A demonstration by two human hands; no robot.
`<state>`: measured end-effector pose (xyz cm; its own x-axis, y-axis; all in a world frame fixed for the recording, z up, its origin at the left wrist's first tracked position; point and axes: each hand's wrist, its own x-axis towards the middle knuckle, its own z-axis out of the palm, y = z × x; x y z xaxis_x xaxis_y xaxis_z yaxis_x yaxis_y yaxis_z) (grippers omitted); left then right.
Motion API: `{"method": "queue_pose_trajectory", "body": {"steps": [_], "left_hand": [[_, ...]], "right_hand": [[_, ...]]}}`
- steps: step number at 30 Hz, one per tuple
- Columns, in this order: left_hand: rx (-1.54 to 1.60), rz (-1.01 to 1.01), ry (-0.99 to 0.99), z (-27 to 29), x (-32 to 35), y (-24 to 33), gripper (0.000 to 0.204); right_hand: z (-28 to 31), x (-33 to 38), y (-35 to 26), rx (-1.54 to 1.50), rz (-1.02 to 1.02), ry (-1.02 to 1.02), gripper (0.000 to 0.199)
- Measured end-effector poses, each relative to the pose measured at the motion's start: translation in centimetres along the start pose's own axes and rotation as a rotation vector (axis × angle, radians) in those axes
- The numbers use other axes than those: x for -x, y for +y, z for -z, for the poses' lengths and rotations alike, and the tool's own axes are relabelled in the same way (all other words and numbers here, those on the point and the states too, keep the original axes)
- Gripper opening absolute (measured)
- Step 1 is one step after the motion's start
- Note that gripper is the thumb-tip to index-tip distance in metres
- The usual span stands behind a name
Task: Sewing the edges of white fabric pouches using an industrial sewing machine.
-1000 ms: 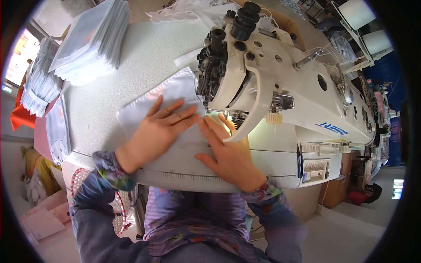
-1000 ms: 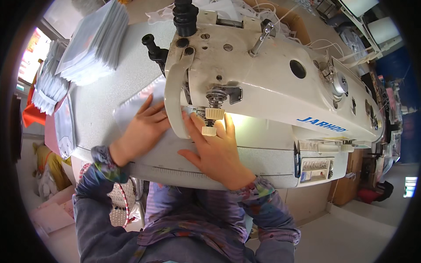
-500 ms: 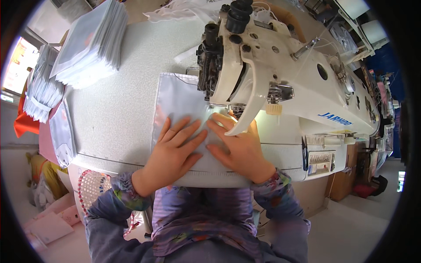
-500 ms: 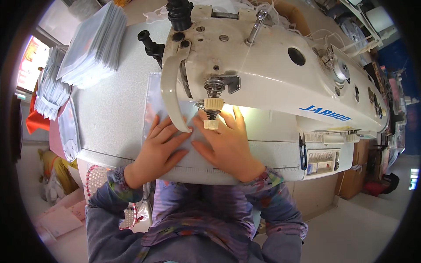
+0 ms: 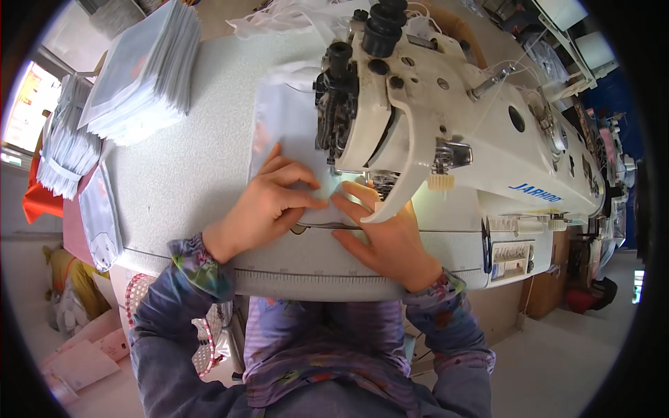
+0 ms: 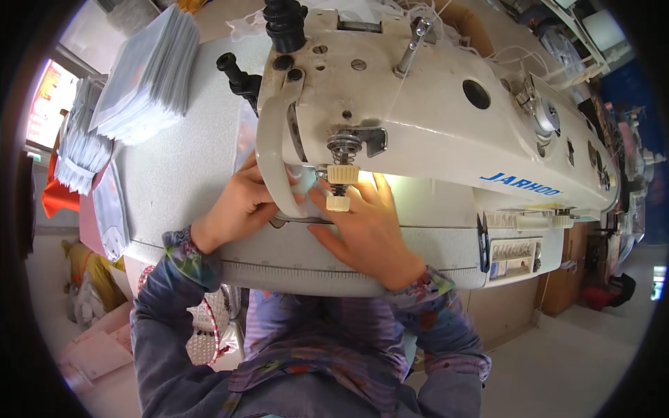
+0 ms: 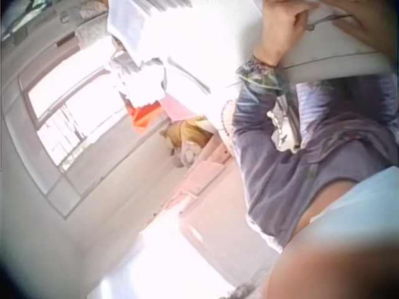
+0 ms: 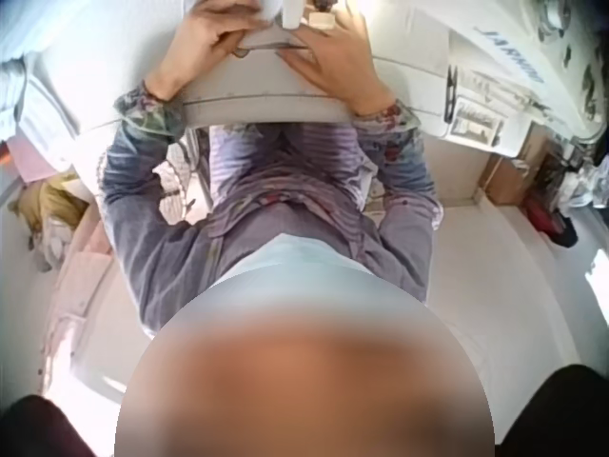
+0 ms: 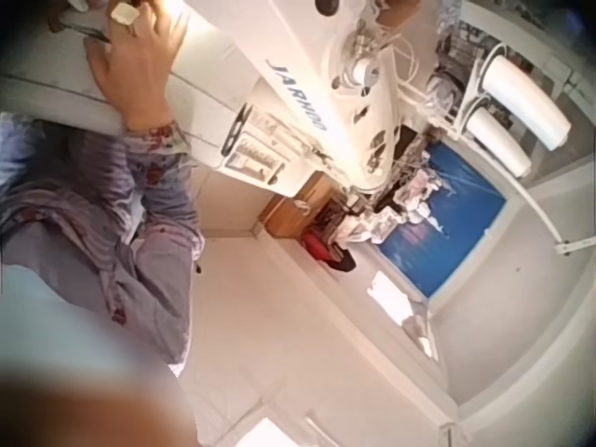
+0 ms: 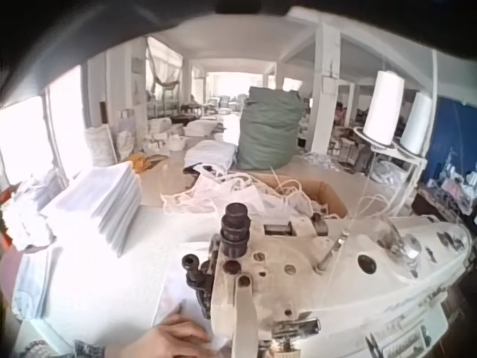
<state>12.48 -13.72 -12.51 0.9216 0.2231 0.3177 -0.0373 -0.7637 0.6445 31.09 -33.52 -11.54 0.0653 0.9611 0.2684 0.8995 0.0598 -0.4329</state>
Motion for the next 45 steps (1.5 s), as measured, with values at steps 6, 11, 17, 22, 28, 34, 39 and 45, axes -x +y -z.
{"method": "queue_pose_trajectory", "body": {"steps": [6, 11, 17, 22, 28, 34, 39, 45], "left_hand": [[-0.022, -0.066, 0.002, 0.6, -2.0, -2.0, 0.036], [-0.038, -0.094, 0.012, 0.9, -3.4, -3.5, 0.038], [-0.021, -0.096, 0.004, 0.8, -3.7, -4.3, 0.040], [-0.019, -0.080, 0.001, 1.0, -3.8, -3.9, 0.041], [-0.043, -0.044, -0.016, 0.9, -3.6, -4.0, 0.043], [-0.181, -0.090, -0.037, 1.8, -3.8, -3.0, 0.046], [-0.542, 0.063, -0.096, 0.2, -0.2, 3.8, 0.041], [-0.514, 0.247, 0.083, -3.6, 2.0, 6.6, 0.058]], "right_hand": [[-0.5, 0.0, 0.2, -0.042, -0.022, 0.030, 0.054], [-0.8, 0.1, 0.2, 0.024, -0.004, 0.039, 0.057], [-0.9, 0.2, 0.2, 0.058, 0.001, 0.039, 0.057], [-0.9, 0.1, 0.2, 0.029, 0.000, 0.047, 0.056], [-0.6, 0.1, -0.1, 0.051, 0.016, 0.066, 0.054], [-0.7, 0.1, 0.0, 0.105, 0.000, 0.115, 0.053], [-0.6, -0.5, 1.3, 0.301, -0.029, 0.158, 0.044], [-0.6, -0.7, 2.0, 0.296, -0.066, 0.111, 0.043]]}}
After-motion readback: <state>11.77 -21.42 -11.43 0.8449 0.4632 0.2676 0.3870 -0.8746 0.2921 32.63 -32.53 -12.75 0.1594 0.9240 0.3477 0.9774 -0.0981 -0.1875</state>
